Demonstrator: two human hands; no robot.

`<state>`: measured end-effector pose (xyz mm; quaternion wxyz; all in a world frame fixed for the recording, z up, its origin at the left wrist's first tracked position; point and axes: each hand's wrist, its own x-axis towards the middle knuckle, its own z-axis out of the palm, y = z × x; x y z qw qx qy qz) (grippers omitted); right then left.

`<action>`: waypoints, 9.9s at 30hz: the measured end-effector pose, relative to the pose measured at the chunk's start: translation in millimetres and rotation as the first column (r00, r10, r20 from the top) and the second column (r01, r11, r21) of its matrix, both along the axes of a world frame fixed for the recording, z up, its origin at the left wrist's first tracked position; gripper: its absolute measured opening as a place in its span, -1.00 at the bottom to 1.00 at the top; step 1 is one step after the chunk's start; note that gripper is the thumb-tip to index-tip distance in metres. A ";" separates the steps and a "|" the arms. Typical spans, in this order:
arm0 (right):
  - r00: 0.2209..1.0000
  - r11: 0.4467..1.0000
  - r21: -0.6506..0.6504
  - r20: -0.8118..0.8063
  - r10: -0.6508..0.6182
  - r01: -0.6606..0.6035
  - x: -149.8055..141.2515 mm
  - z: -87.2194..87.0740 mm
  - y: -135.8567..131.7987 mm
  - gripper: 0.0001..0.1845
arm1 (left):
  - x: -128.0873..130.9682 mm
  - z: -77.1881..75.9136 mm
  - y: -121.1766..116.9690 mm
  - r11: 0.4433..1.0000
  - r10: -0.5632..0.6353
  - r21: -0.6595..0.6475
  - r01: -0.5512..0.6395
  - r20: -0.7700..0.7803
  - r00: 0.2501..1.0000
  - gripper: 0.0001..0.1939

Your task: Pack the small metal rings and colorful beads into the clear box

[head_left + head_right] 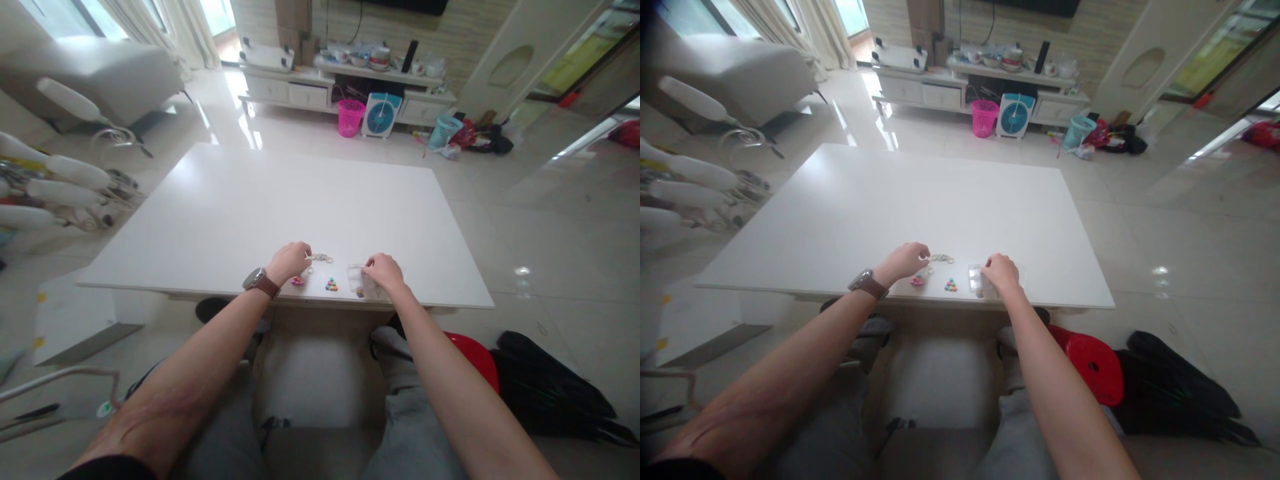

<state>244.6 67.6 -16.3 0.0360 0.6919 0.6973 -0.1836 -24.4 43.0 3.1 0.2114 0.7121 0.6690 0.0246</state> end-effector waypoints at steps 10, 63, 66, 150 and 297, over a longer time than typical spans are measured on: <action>0.996 0.992 0.087 0.012 0.086 -0.086 -10.0 30.4 -9.2 -0.74 | -13.4 -15.6 5.6 1.000 -0.005 0.024 0.005 -0.009 1.000 -0.71; 0.918 0.950 0.247 -0.298 0.261 -0.191 -23.2 78.6 -51.4 -0.84 | 19.3 7.6 -4.3 0.986 -0.162 0.093 0.134 0.454 0.876 -0.82; 0.842 0.945 0.295 -0.465 0.272 -0.142 -27.6 71.1 -48.6 -0.83 | 29.5 25.7 -11.8 0.990 -0.087 -0.008 0.144 0.758 0.646 -0.73; 0.848 0.869 0.066 -0.191 0.494 -0.491 -65.1 77.6 -93.6 -0.72 | -9.2 -57.1 19.3 1.000 0.011 0.029 -0.011 -0.013 1.000 -0.87; 0.680 0.642 -0.227 -0.190 0.708 -0.732 -102.1 59.3 -131.3 -0.74 | 43.8 -5.4 18.6 0.994 0.004 0.100 -0.053 0.432 0.902 -0.80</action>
